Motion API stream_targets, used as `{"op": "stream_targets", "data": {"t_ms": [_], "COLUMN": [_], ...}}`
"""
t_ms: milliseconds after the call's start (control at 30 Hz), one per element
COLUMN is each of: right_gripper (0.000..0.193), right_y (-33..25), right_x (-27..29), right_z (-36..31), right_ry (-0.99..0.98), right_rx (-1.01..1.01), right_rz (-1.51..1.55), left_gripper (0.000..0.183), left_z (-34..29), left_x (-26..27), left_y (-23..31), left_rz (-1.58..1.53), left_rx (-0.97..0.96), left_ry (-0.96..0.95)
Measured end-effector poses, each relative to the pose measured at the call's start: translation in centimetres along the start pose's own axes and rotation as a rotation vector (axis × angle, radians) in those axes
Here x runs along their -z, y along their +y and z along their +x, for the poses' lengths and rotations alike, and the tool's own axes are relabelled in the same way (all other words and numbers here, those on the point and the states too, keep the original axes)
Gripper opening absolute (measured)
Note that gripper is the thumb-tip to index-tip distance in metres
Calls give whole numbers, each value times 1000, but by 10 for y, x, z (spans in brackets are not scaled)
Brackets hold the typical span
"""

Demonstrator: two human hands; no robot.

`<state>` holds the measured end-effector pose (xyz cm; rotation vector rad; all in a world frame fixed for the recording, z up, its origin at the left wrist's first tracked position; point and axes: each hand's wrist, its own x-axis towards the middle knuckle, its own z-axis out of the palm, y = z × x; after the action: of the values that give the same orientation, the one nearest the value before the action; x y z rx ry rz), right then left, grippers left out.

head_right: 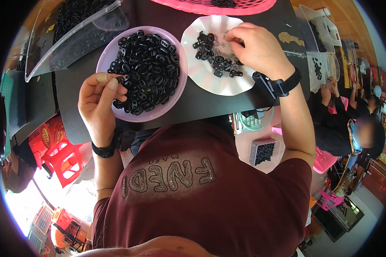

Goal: The person assembles plastic cord locks by taking components from the plates and fitting the inner pieces into the lock bodies by hand.

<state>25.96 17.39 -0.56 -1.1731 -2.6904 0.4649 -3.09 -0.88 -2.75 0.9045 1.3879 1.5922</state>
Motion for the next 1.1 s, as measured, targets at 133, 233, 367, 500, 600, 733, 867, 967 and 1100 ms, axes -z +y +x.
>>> {"op": "stream_targets", "data": {"t_ms": [133,233,367,500,600,733,867,967,1100], "right_gripper": [13,13,13,12,12,12,7,8,21], "right_y": [-5,-6,-11,-13,-13,-12,-22,-48,-119], "right_x": [-3,-6,-1,1,-1,-2,10,21,28], "right_z": [2,5,12,22,27,26,8,-14,-16], "right_ry": [-19,-6,-67,-139,-163,-145,-55,-56,-414], "right_rx": [49,40,-4,-7,16,9,-95,81,547], "right_rz": [8,-39,-120,-229,-265,-185,375,1233,2112], "left_gripper": [14,14,14,14,14,14,13,13,12], "left_z": [1,1,0,1,1,-2,-6,-4,11], "left_x": [0,0,0,0,-1,1,2,2,-5], "left_y": [-2,-2,0,0,-1,-1,0,4,6], "left_rz": [-7,-16,4,-3,-5,-16,-57,-160,-228], "left_rx": [-6,-3,1,0,-4,-12,-27,-27,-43], "left_ry": [-7,-1,-3,-11,-11,-4,-3,-36,-80]}}
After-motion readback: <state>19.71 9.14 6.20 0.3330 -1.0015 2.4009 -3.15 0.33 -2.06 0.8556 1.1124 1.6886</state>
